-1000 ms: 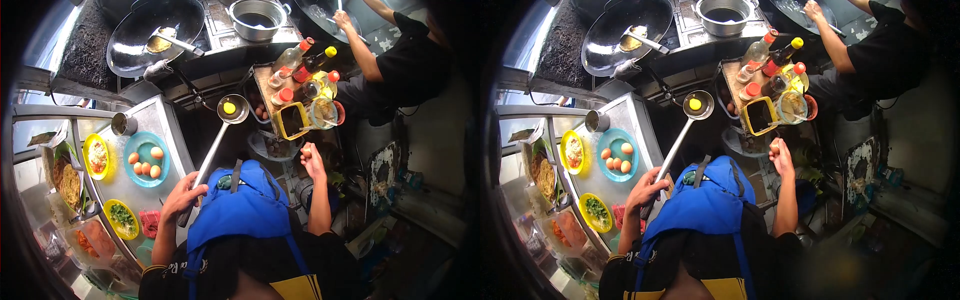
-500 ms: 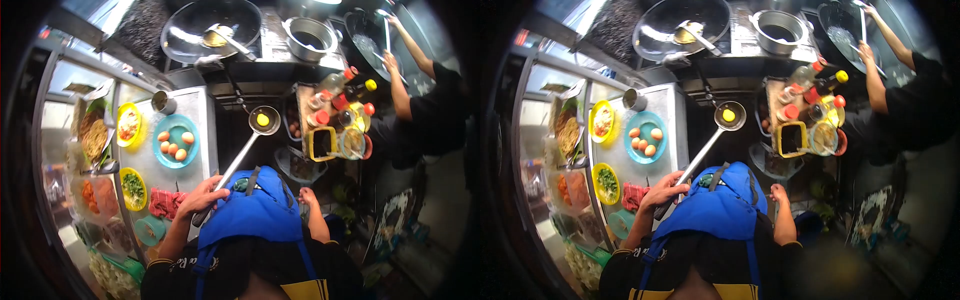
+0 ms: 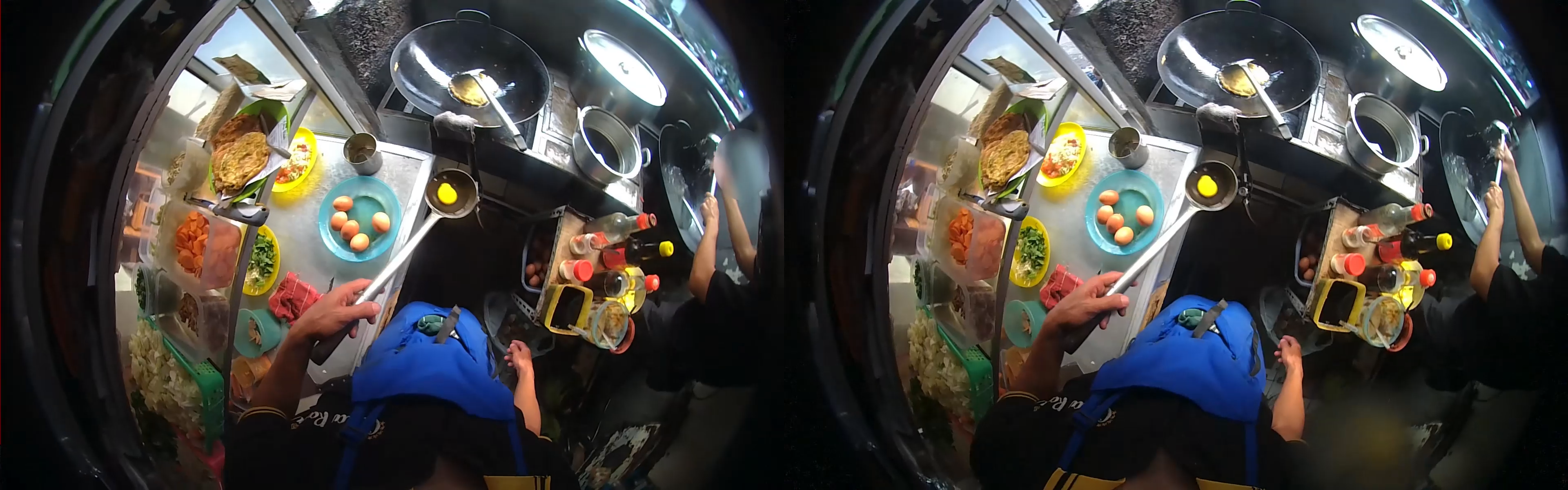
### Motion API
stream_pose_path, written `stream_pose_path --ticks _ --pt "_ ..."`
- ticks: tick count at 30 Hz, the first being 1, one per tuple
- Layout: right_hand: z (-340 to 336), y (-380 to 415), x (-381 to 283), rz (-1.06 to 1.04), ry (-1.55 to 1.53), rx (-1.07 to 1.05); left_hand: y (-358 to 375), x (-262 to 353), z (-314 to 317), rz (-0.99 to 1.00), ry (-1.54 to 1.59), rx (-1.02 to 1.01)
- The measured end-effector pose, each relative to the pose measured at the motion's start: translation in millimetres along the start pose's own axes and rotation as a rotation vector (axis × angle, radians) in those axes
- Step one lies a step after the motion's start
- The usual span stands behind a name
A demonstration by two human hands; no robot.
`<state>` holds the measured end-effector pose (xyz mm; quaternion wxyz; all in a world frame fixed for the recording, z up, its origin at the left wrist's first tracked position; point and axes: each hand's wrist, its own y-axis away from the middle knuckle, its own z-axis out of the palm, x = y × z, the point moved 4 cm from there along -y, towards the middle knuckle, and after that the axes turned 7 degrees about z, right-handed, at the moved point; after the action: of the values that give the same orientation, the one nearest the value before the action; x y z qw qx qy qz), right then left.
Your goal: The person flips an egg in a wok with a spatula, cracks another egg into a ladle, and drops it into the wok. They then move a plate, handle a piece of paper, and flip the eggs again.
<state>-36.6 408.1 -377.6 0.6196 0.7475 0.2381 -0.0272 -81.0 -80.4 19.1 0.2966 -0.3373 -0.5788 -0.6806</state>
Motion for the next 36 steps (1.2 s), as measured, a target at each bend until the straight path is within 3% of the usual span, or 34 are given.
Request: stream_pose_path --ticks 6,8,10,12,18,20,22,24,31,36 --pt "8 1 -12 0.004 0.118 -0.022 14 15 -31 0.030 0.107 0.149" --pt "16 9 -34 -0.226 0.317 0.011 19 19 -42 0.061 0.059 0.186" --pt "30 30 -74 -0.279 0.297 0.015 26 26 -44 0.074 0.099 0.205" --pt "48 45 -119 -0.429 0.384 -0.061 39 43 -40 0.059 0.171 0.322" --pt "128 85 -281 -0.966 0.438 -0.198 52 35 -56 0.094 0.211 0.380" --pt "156 102 -336 -0.999 0.479 -0.291 56 32 -61 0.121 0.230 0.409" --pt "179 119 -388 -1.270 0.504 -0.230 59 23 -70 0.127 0.204 0.408" --pt "205 132 -432 -1.365 0.397 -0.242 63 16 -74 0.134 0.181 0.415" --pt "287 138 -553 -1.444 0.338 -0.234 67 5 -77 0.137 0.219 0.402" --pt "339 121 -598 -1.539 0.346 -0.169 67 1 -71 0.103 0.219 0.437"
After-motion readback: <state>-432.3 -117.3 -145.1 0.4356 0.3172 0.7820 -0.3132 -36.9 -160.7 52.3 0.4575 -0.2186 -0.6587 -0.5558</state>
